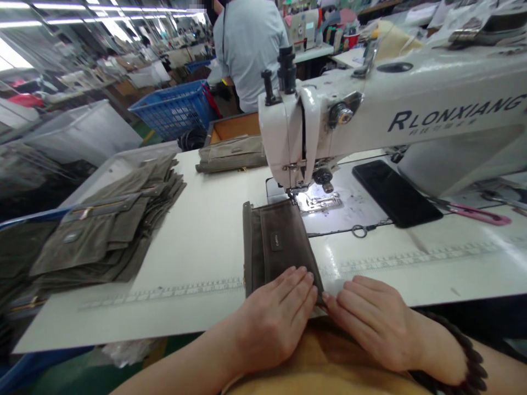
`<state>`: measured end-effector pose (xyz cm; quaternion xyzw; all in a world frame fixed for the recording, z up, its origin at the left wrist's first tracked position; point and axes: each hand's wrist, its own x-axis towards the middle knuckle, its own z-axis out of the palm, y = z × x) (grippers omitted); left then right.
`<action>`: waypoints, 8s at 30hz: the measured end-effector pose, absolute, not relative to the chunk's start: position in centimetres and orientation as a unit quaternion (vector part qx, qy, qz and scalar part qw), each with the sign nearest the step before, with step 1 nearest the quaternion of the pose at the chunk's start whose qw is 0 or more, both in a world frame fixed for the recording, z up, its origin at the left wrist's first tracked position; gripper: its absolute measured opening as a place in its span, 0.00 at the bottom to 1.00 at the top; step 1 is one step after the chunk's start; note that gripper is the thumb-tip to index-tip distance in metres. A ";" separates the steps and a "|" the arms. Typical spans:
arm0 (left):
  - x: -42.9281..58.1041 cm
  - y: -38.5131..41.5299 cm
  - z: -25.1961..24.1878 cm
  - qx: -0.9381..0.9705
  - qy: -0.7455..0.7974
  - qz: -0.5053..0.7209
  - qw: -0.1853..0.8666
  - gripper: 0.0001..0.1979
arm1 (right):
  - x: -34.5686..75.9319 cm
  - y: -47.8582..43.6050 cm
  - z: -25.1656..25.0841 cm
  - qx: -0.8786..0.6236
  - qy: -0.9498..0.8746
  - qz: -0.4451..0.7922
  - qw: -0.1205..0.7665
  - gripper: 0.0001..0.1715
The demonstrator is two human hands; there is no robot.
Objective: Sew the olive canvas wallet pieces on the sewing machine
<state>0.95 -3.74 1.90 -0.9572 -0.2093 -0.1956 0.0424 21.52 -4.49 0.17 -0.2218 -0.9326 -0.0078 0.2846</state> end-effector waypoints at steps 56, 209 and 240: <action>1.0 2.9 -0.9 -0.960 -0.223 -0.166 0.037 0.18 | 20.4 3.2 0.3 -0.165 -0.981 0.007 0.098 0.15; 1.9 1.9 0.1 -0.939 -0.319 -0.129 0.026 0.17 | 21.8 4.1 0.4 -0.141 -0.977 -0.059 0.145 0.15; 2.5 1.8 2.0 -0.926 -0.362 -0.082 0.070 0.11 | 20.2 5.7 -0.4 -0.192 -0.949 -0.082 0.234 0.17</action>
